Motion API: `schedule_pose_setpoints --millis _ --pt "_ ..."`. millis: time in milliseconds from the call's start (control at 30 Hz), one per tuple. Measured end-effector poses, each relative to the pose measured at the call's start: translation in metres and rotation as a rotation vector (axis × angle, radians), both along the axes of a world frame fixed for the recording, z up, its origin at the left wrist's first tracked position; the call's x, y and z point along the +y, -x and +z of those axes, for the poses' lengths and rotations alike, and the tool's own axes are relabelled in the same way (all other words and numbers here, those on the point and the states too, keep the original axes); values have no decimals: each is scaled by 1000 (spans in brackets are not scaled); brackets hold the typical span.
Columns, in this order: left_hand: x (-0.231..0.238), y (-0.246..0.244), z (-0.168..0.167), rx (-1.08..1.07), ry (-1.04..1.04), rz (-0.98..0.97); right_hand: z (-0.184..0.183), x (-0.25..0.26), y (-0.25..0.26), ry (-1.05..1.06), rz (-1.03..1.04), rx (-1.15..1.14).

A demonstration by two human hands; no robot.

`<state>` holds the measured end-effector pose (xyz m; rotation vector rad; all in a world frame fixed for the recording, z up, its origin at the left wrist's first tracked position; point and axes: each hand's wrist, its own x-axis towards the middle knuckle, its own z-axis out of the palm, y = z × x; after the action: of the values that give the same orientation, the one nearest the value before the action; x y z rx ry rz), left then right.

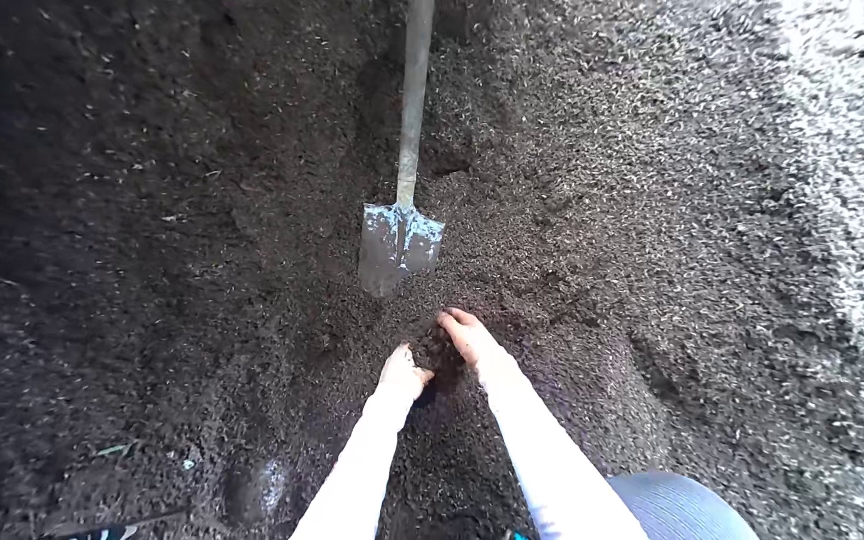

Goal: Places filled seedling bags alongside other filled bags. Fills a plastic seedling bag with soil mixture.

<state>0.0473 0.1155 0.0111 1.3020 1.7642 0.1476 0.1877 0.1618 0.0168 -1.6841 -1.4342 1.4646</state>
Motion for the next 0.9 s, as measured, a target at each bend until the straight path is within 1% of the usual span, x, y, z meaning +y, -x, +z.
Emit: schedule_pose_setpoints --millis 33,67,100,167,200,233,333,400,500,600,633,667,700,767,800,867,900 --pt "-2 4 -2 -9 -13 -3 1 2 -3 -90 86 -211" --pt "-5 8 -7 -22 -38 -12 1 4 -7 -118 149 -409" --pt "-7 12 -11 -40 -60 -17 0 5 -9 -71 207 -565" --pt "-12 19 -14 -85 -82 -5 -7 8 -9 87 362 -726" --pt "-14 22 -14 -110 -95 8 -10 7 -6 107 431 -757" --pt "-16 25 -13 -133 -111 18 -8 4 -1 96 470 -783" --pt "-28 41 0 -212 -175 89 14 -10 19 -22 464 -810" --pt "-37 59 13 -243 -220 141 32 -19 30 -116 458 -759" --pt "-57 86 46 -250 -324 163 56 -36 43 -334 419 -624" --pt "-84 106 82 -202 -487 142 90 -58 56 -439 403 -546" --pt "-94 112 89 -199 -530 140 94 -67 59 -486 376 -516" --pt "-104 117 92 -199 -567 139 90 -76 64 -542 334 -477" --pt "-115 123 88 -203 -596 143 80 -83 71 -554 296 -439" --pt "-129 132 58 -175 -604 178 43 -91 91 -468 276 -403" --pt "-130 135 35 -124 -544 185 18 -91 102 -360 336 -429" --pt "-127 140 -10 29 -295 134 -30 -90 117 -120 522 -559" --pt "-124 142 -24 81 -189 94 -43 -88 122 -38 610 -622"
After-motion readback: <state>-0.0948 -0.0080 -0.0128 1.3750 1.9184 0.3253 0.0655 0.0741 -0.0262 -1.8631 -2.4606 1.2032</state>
